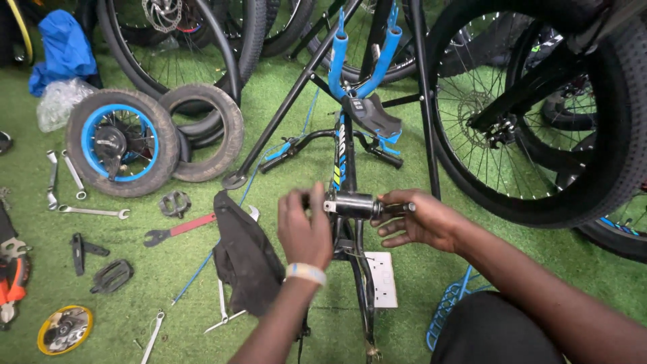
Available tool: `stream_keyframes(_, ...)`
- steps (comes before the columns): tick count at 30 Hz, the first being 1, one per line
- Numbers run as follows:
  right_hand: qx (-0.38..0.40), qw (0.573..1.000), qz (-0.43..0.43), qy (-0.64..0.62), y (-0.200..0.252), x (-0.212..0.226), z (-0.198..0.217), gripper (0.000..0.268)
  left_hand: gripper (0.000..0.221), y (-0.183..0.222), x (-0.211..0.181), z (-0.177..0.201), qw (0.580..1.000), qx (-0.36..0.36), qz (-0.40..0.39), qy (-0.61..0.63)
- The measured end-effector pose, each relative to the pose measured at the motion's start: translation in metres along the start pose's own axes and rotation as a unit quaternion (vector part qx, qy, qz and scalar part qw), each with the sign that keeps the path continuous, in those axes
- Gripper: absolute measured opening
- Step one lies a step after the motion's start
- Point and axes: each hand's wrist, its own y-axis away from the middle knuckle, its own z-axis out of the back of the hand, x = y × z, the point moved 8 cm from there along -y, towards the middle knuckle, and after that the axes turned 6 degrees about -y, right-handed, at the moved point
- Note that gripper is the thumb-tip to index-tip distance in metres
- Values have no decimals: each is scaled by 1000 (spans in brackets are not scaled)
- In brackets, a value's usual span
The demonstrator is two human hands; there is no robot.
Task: Cleaning a bicycle bottom bracket with a cloth and attempting to install it into the frame by hand.
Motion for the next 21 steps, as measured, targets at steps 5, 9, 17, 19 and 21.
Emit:
stream_keyframes(5, -2, 1000, -5, -13, 6, 4, -2, 31, 65, 52, -23, 4, 996, 82, -27, -14)
stream_keyframes(9, -24, 997, -2, -73, 12, 7, -1, 29, 99, 55, -16, -8, 983, 113, -32, -139)
stream_keyframes(17, -10, 988, 51, -148, 3, 13, -4, 20, 111, 47, -22, -11, 979, 66, -16, -192)
stream_keyframes(19, -31, 986, 48, -154, -8, 6, 5, 21, 120, 44, -25, -11, 979, 53, -10, -198)
stream_keyframes(21, -13, 993, 12, -116, -29, -11, 19, 26, 102, 43, -25, -11, 989, 49, 14, -141)
